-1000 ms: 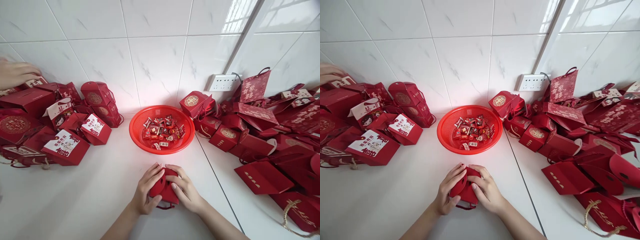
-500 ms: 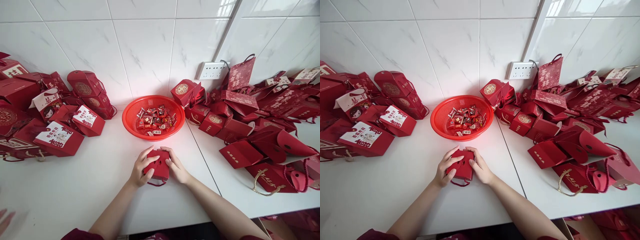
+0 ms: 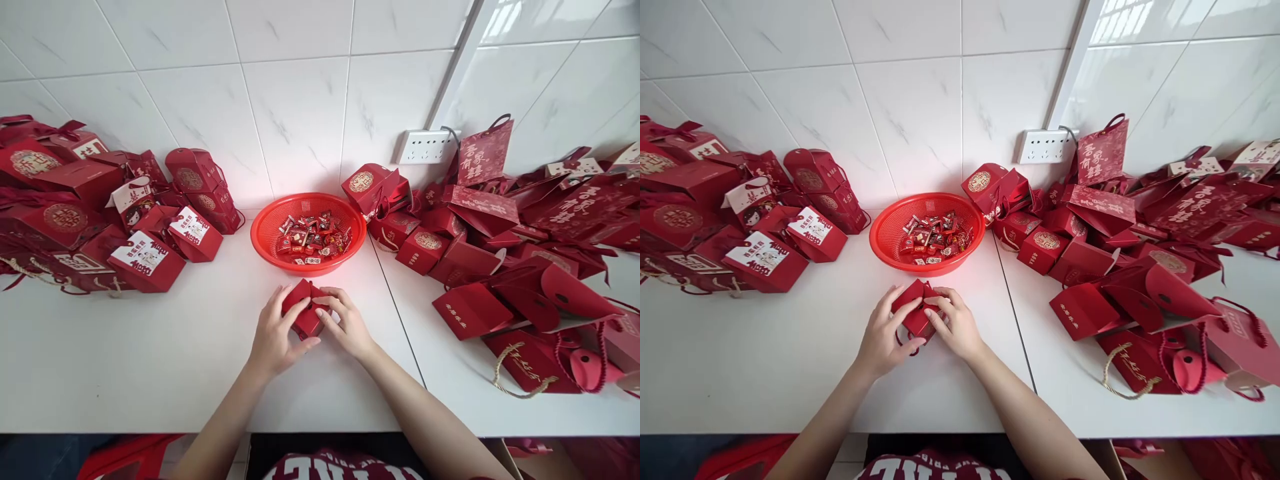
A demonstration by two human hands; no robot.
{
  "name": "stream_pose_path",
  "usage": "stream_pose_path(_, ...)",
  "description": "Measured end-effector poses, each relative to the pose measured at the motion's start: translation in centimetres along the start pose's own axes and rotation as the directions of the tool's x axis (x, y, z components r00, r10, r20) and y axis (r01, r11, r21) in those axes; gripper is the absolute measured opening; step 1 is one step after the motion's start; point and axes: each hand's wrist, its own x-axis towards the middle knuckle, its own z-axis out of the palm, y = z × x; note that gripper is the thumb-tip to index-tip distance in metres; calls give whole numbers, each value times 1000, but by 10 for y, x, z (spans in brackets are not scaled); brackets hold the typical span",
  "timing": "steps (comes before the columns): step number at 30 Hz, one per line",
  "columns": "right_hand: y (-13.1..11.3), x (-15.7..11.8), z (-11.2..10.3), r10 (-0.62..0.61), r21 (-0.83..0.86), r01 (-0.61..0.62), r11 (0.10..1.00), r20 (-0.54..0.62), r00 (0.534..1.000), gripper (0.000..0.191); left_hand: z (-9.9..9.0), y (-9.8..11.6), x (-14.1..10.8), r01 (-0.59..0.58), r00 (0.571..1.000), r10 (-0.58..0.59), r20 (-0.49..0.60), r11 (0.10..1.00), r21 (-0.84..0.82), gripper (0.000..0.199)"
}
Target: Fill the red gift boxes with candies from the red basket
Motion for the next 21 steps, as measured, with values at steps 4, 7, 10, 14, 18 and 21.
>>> stream_pose_path(4,-2,-1,-2,-26,21,26,999,23,999,26,17,16,-15,98,993,-96,-72,995,35,59)
stream_pose_path(7,-4,-2,-2,-50,44,48,998,44,998,27,19,19,-24,120,991,-117,-66,992,36,57)
stream_pose_path(10,-4,-3,2,-53,65,50,997,46,998,28,11,11,-31,107,991,-102,-83,993,56,56)
stream_pose_path(14,-1,-7,9,-20,69,17,997,50,999,29,-7,-15,-39,210,967,-182,-177,966,153,52)
stream_pose_path(18,3,-9,12,9,73,-13,997,61,998,28,-27,-43,-40,408,893,-336,-300,884,227,49)
stream_pose_path(21,5,-9,14,15,66,-20,998,78,997,26,-38,-57,-38,509,845,-440,-304,835,207,55)
